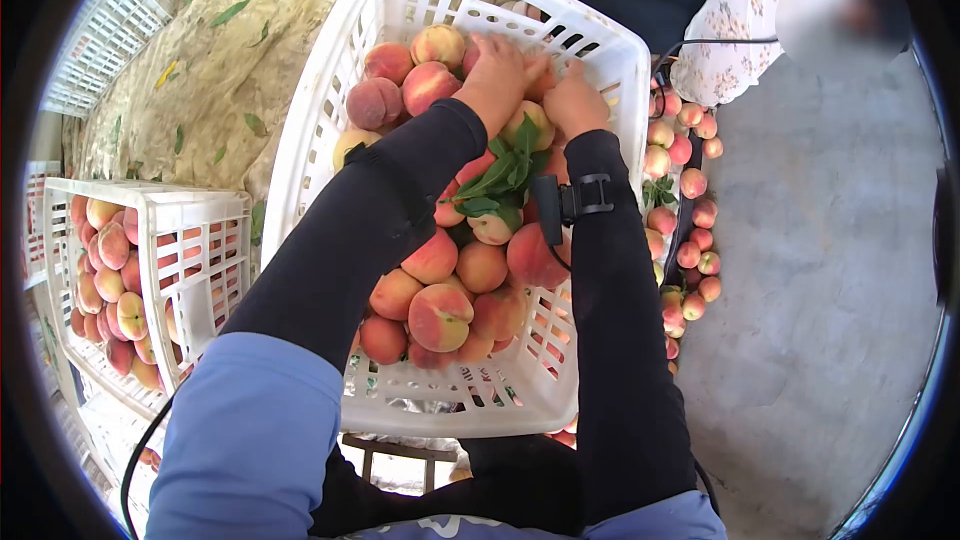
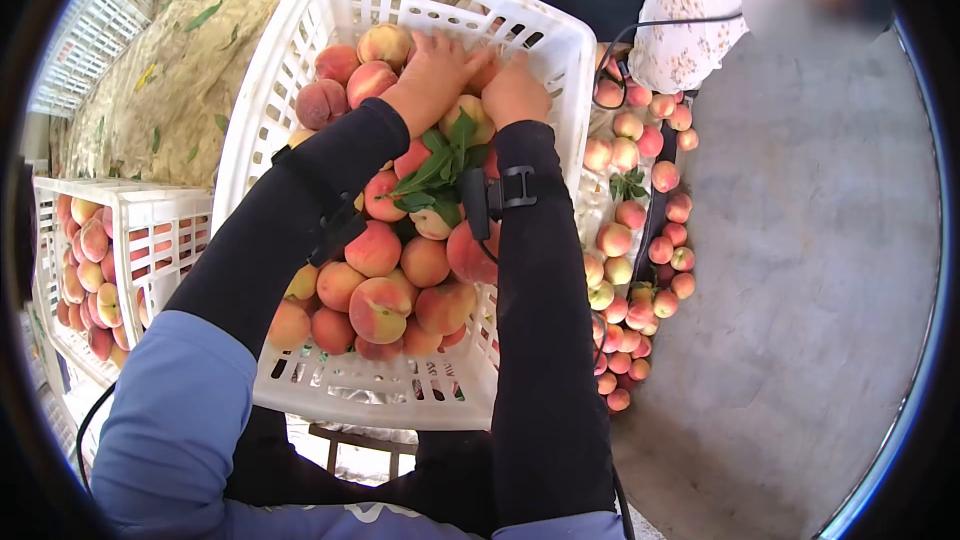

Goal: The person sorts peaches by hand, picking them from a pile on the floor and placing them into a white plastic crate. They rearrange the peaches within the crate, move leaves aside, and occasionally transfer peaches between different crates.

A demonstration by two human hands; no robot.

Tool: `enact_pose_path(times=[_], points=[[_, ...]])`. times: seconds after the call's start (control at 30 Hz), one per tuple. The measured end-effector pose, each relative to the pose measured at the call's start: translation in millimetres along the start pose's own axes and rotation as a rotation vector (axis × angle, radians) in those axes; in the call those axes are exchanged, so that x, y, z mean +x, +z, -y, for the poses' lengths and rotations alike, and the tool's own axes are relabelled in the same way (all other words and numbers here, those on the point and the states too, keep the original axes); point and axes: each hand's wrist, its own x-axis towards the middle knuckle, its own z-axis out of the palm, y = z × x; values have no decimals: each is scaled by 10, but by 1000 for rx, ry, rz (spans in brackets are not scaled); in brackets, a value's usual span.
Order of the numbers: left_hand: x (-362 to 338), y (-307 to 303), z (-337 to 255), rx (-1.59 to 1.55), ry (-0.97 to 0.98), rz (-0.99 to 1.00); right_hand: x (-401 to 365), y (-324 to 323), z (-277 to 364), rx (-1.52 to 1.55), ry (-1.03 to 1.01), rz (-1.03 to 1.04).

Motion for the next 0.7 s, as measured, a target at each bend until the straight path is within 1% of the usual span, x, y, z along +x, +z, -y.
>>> enact_pose_path(times=[0.03,0.07,0.1,0.13,0.17,0.2,0.23,0.27,0.3,0.37,0.4,0.43,0.5,0.53,0.6,0.63,0.7], points=[[16,38,-18,54,31,6,-15,7,18,-31,0,-39],[44,77,-25,111,66,11,31,92,-11,-34,-2,-36],[40,101,5,111,65,14,116,260,-91,168,-102,-177],[20,130,74,-87,94,8,129,320,-79,372,-202,-319],[11,150,142,-284,125,0,107,404,-73,376,-202,-319],[48,205,206,-278,130,-2,2,467,9,320,-151,-379],[80,304,294,-458,155,-40,-33,539,61,267,-105,-431],[42,416,357,-644,177,-66,-22,563,90,244,-125,-495],[15,435,459,-642,183,-53,-24,600,93,252,-116,-486],[32,372,690,-822,295,-42,19,590,118,147,-342,-715],[-18,353,703,-792,238,-70,67,630,168,71,-377,-866],[-53,217,718,-786,244,-73,71,595,203,75,-375,-873],[-145,-75,789,-558,209,18,98,501,315,-86,-350,-794],[-206,-164,827,-547,207,9,139,478,356,-81,-355,-807],[-370,-309,890,-428,274,-18,206,454,384,-171,-350,-806],[-483,-326,906,-423,272,-25,245,474,350,-170,-354,-814],[-763,-308,953,-364,266,-158,324,483,264,-72,-424,-768]])
